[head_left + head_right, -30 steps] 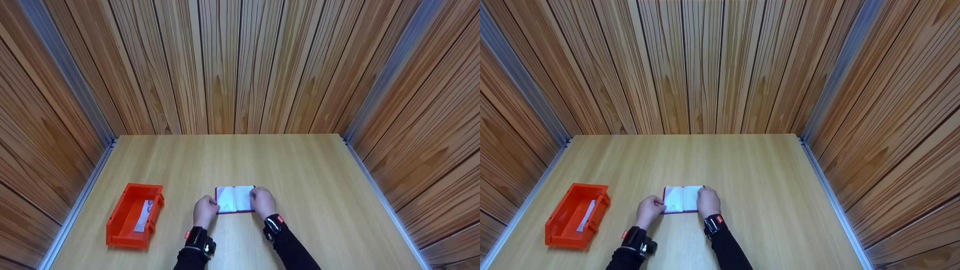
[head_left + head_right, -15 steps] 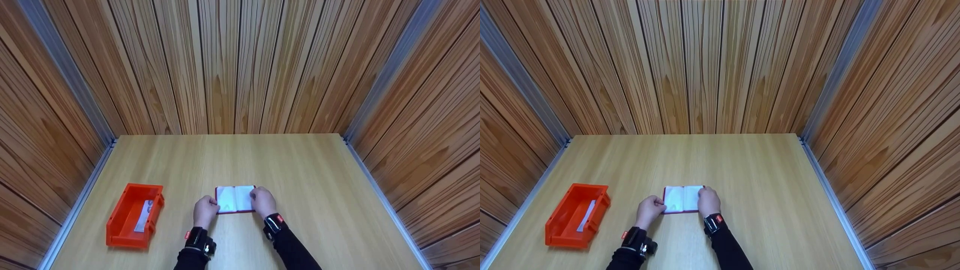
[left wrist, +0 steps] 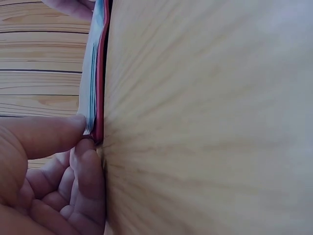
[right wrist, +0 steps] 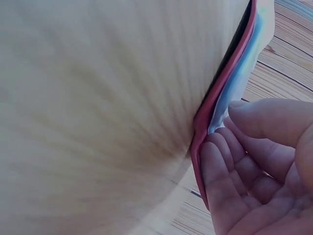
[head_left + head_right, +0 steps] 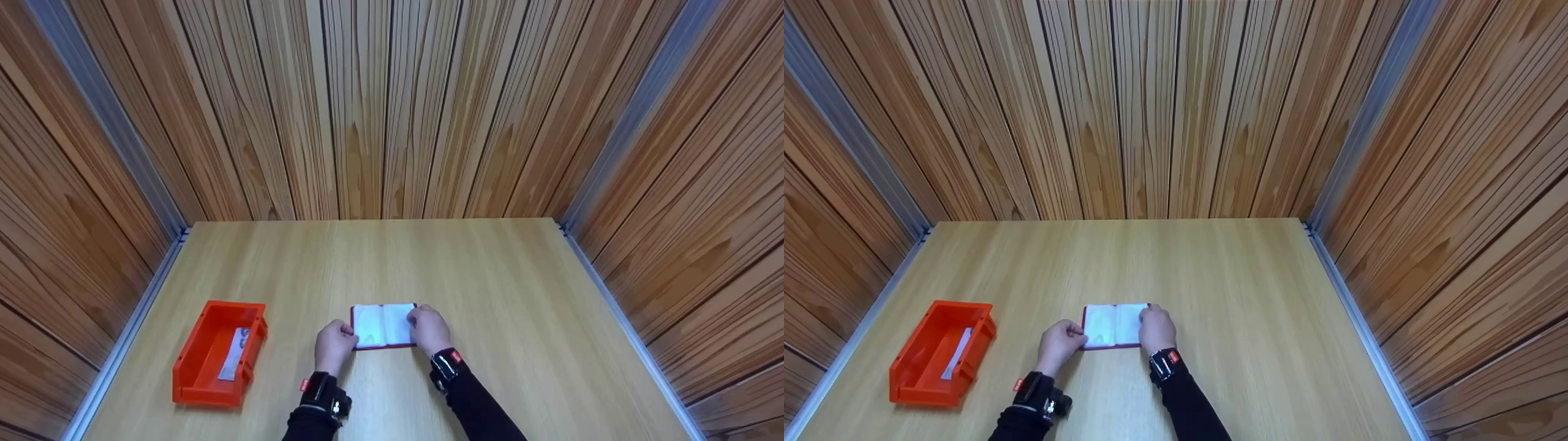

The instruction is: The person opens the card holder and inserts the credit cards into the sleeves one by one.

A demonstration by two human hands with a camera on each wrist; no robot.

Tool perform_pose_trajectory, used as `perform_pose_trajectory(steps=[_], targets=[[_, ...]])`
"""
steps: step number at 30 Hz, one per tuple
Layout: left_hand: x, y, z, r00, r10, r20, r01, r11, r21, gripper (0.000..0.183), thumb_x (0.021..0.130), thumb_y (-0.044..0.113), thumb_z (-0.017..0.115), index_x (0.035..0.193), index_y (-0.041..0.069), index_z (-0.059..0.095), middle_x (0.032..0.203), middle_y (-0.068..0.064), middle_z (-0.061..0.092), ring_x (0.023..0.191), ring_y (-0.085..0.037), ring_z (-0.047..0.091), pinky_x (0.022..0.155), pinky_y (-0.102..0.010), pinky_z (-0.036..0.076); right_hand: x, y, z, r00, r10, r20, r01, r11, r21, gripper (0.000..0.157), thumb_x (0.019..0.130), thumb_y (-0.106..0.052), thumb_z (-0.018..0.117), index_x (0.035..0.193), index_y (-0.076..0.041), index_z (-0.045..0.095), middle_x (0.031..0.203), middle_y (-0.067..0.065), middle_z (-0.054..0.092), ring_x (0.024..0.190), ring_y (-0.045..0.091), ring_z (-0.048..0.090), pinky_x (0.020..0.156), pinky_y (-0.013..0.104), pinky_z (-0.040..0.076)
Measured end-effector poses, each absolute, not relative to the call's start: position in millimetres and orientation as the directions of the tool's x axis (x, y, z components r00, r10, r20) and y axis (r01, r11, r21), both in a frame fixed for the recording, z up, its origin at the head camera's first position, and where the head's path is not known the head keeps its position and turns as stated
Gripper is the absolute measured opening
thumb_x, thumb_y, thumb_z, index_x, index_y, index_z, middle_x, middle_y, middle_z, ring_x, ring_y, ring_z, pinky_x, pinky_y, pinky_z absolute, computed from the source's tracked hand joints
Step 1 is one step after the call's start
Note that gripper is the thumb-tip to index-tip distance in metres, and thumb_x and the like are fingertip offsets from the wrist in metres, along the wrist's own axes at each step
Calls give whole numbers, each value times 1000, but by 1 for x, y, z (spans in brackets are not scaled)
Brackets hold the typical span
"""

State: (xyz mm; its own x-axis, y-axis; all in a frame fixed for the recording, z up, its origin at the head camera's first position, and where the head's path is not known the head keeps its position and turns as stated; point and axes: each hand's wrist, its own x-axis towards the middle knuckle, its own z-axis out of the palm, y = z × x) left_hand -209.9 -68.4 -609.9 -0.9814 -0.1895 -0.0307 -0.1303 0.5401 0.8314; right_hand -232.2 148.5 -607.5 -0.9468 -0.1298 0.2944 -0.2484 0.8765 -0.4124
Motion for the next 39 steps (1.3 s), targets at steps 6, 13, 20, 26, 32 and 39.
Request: perform_pose_trajectory(steps=[6,13,20,26,32,39], targets=[[-208,-73,-609,-980,-188,-67,-153,492,857,11,81,6,74,82,4,64,76,-4,61,70,-20,57,63,-34,47,-232,149,-609,-948,-134,288,-249,876,-413,10,77,2,72,86,-1,73,83,8,64,78,27,64,74,40,52],[-207,-87,-602,-976,-212,-58,-157,489,858,9,85,7,73,87,3,65,79,-6,63,72,-21,59,66,-36,49,-231,148,-608,-952,-130,276,-243,872,-425,11,77,2,72,88,-1,73,85,9,64,80,28,64,75,41,52],[-203,-103,-590,-978,-206,35,-82,535,841,9,85,6,73,88,1,65,80,-6,64,72,-21,61,69,-38,51,-230,148,-607,-954,-129,269,-240,869,-433,14,76,3,73,89,0,73,86,9,63,80,29,63,75,42,52],[-202,-115,-580,-975,-214,50,-79,552,830,9,87,8,71,91,2,66,82,-5,64,76,-21,60,70,-38,51,-230,148,-606,-963,-122,242,-220,873,-435,15,77,2,73,92,0,74,88,10,64,82,29,64,76,41,52],[-197,-130,-568,-974,-210,89,-51,580,813,10,89,10,70,94,2,68,84,-6,65,78,-23,61,71,-40,51,-230,148,-606,-964,-125,237,-221,870,-440,16,77,2,73,93,0,74,89,9,64,83,29,63,77,42,52],[-190,-148,-551,-977,-204,64,-61,553,831,17,92,10,67,105,0,67,93,-10,67,83,-24,61,78,-42,52,-230,148,-605,-966,-111,235,-208,871,-444,14,78,1,74,93,-1,74,88,8,63,82,28,63,76,41,52]])
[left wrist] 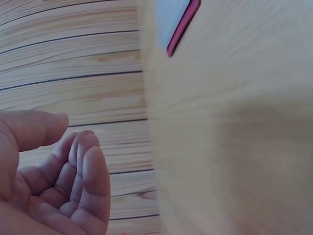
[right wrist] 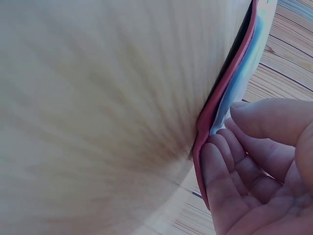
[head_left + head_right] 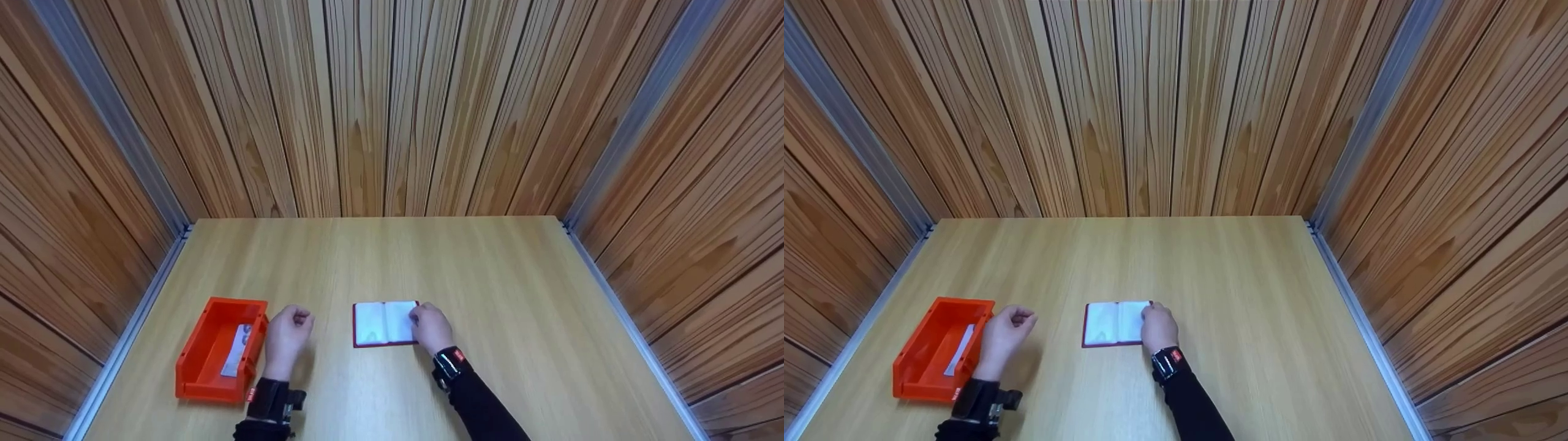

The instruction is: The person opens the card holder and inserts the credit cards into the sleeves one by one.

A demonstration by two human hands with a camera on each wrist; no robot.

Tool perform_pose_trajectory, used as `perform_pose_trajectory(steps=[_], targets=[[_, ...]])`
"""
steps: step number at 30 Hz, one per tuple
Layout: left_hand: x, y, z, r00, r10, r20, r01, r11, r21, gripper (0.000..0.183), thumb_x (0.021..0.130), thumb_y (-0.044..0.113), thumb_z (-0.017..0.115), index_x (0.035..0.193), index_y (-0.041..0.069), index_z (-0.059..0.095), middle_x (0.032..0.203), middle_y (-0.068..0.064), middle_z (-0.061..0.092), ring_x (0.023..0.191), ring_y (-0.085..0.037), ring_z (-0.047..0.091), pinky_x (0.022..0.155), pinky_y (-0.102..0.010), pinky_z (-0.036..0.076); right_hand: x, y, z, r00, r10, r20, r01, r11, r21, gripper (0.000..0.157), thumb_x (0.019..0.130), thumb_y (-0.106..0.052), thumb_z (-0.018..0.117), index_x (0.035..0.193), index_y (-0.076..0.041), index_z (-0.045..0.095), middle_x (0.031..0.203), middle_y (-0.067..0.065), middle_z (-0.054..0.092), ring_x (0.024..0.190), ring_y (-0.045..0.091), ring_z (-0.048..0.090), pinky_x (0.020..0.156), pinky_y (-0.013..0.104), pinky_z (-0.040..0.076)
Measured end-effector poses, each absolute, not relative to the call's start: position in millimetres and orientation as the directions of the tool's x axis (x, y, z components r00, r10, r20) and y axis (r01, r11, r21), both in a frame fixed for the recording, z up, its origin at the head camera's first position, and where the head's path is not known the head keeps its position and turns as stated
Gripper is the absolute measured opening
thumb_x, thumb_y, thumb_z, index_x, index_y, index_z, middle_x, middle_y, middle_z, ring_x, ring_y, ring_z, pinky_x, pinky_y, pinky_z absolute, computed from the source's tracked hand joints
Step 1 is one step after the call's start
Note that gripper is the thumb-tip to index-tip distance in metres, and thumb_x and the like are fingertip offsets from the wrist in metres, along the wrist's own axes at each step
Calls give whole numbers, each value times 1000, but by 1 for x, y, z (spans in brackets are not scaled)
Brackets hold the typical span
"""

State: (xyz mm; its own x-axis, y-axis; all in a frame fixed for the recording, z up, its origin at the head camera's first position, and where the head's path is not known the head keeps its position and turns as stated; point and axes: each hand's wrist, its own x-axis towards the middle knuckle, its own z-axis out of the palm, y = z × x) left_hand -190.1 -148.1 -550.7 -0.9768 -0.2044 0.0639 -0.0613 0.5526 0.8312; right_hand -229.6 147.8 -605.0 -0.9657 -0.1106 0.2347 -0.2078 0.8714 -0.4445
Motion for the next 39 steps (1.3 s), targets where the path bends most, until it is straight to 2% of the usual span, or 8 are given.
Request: perform_pose_trajectory(steps=[5,10,14,21,25,30,39], targets=[[-186,-162,-540,-978,-200,64,-60,556,829,21,93,9,65,112,-1,65,100,-12,67,87,-25,61,83,-44,52,-230,149,-605,-964,-118,238,-216,869,-446,15,78,1,73,93,-1,73,88,9,63,83,28,63,76,41,52],[-181,-178,-537,-961,-212,179,15,605,796,18,92,8,66,107,-2,66,95,-13,68,84,-26,62,80,-43,53,-231,149,-606,-957,-138,256,-241,868,-434,14,77,3,73,91,0,73,87,9,63,82,28,63,75,41,52],[-173,-193,-537,-948,-233,215,29,613,790,16,92,6,66,106,-2,66,94,-14,67,84,-27,61,78,-41,53,-230,149,-606,-952,-153,265,-257,868,-425,14,75,3,74,89,0,72,86,9,63,80,28,63,75,41,52],[-159,-218,-538,-945,-303,121,-78,569,819,19,95,11,63,110,0,63,100,-14,65,89,-28,59,81,-39,50,-229,149,-604,-958,-144,249,-244,865,-438,14,78,2,73,91,0,73,87,9,63,82,28,63,76,41,52],[-156,-228,-538,-932,-353,79,-147,569,809,20,96,13,61,111,-1,61,101,-17,65,91,-29,59,84,-44,49,-230,149,-604,-962,-134,237,-229,870,-437,14,78,1,73,92,0,73,88,9,63,82,28,63,76,41,52],[-156,-239,-537,-932,-362,10,-218,581,784,25,97,15,62,113,-4,59,102,-20,64,92,-33,58,85,-47,49,-231,150,-603,-966,-125,227,-216,872,-439,14,78,1,74,92,-1,73,89,9,63,83,28,63,76,41,52],[-162,-258,-542,-912,-363,-193,-386,595,705,37,99,22,58,121,-7,52,112,-25,60,98,-37,56,87,-50,46,-230,150,-602,-969,-126,214,-212,868,-449,16,78,2,73,93,-1,73,90,9,63,85,28,63,77,41,52]])
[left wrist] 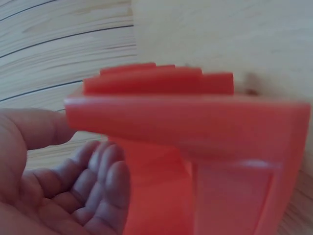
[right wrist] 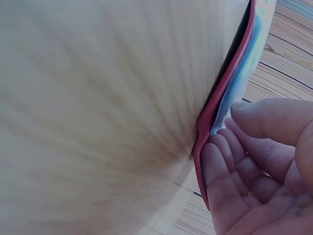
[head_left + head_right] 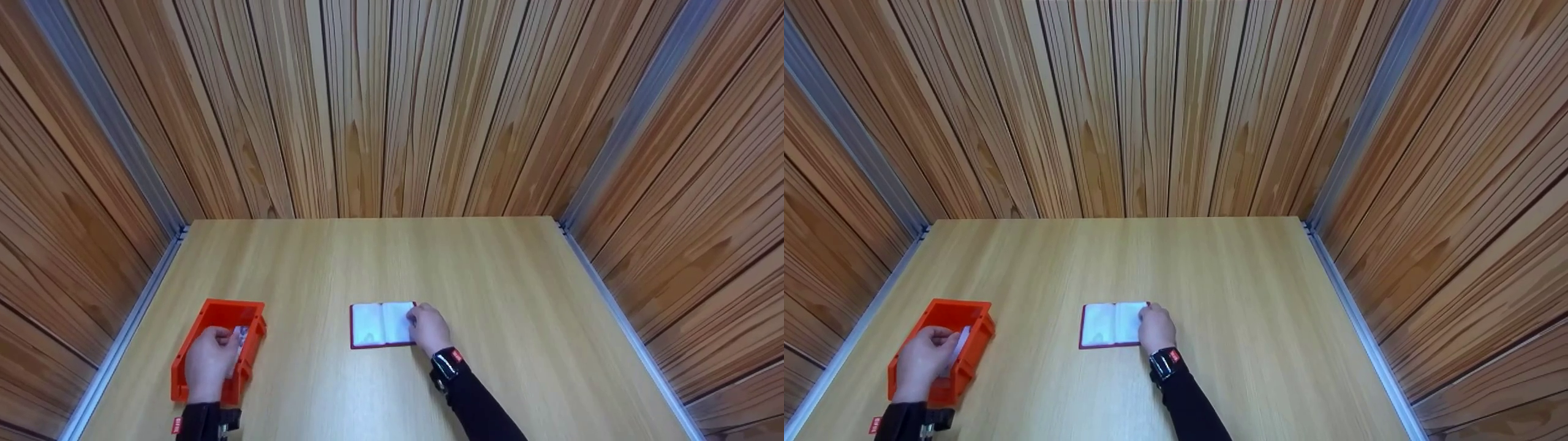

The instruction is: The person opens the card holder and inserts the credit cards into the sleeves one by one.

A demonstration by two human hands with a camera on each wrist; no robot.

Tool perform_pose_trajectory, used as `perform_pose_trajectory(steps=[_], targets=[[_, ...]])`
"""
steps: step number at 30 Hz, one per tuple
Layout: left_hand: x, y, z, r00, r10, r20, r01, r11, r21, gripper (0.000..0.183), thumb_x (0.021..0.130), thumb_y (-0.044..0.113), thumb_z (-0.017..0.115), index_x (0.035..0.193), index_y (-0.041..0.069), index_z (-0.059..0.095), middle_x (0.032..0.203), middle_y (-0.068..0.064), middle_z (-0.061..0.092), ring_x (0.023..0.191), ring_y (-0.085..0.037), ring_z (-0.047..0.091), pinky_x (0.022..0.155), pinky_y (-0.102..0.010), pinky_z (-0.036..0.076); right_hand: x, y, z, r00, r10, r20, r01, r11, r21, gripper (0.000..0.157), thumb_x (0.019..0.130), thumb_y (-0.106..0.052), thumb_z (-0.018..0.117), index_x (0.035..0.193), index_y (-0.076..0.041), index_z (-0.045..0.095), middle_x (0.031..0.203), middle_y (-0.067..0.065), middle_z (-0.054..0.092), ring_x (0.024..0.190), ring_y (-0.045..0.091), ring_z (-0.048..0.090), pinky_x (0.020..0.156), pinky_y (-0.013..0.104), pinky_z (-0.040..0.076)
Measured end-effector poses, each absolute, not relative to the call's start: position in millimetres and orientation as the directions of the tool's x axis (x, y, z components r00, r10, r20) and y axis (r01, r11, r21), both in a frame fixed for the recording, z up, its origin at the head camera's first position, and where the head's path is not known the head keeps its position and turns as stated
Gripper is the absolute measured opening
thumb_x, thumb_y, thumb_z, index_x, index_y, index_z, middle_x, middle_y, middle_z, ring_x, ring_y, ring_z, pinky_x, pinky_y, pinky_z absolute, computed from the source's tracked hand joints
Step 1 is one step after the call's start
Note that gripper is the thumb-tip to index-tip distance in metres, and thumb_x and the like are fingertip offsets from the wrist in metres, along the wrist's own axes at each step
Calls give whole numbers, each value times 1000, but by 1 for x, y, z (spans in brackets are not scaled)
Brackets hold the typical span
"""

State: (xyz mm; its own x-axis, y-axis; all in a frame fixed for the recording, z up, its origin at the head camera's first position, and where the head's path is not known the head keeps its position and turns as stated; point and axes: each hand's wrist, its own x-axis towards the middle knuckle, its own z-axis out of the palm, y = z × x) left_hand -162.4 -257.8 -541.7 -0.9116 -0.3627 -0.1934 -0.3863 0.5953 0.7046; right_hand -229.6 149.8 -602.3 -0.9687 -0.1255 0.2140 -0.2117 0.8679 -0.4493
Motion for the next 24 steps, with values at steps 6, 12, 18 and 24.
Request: perform_pose_trajectory(steps=[6,12,18,24], targets=[[-167,-263,-545,-890,-339,-306,-454,582,675,39,99,21,58,122,-9,50,107,-24,60,97,-36,53,85,-47,46,-230,152,-604,-954,-147,261,-250,870,-425,17,73,3,73,89,-2,72,87,8,63,82,28,63,75,41,52],[-169,-266,-549,-874,-326,-360,-486,586,648,35,98,19,58,119,-9,50,95,-20,59,89,-33,55,77,-42,45,-231,151,-605,-959,-140,247,-239,866,-439,18,74,2,74,91,-1,72,88,9,63,83,29,63,76,42,52],[-173,-268,-553,-866,-307,-395,-497,624,603,37,98,17,59,119,-11,50,89,-18,58,87,-32,55,76,-40,45,-232,151,-604,-964,-138,229,-231,861,-452,17,76,2,73,93,0,73,90,9,64,84,29,63,77,42,52],[-176,-273,-559,-874,-278,-399,-477,654,587,31,97,16,59,113,-10,51,82,-15,58,80,-29,57,74,-39,45,-231,151,-603,-968,-132,214,-218,863,-455,16,77,2,73,93,0,73,91,10,64,85,30,63,78,43,52]])
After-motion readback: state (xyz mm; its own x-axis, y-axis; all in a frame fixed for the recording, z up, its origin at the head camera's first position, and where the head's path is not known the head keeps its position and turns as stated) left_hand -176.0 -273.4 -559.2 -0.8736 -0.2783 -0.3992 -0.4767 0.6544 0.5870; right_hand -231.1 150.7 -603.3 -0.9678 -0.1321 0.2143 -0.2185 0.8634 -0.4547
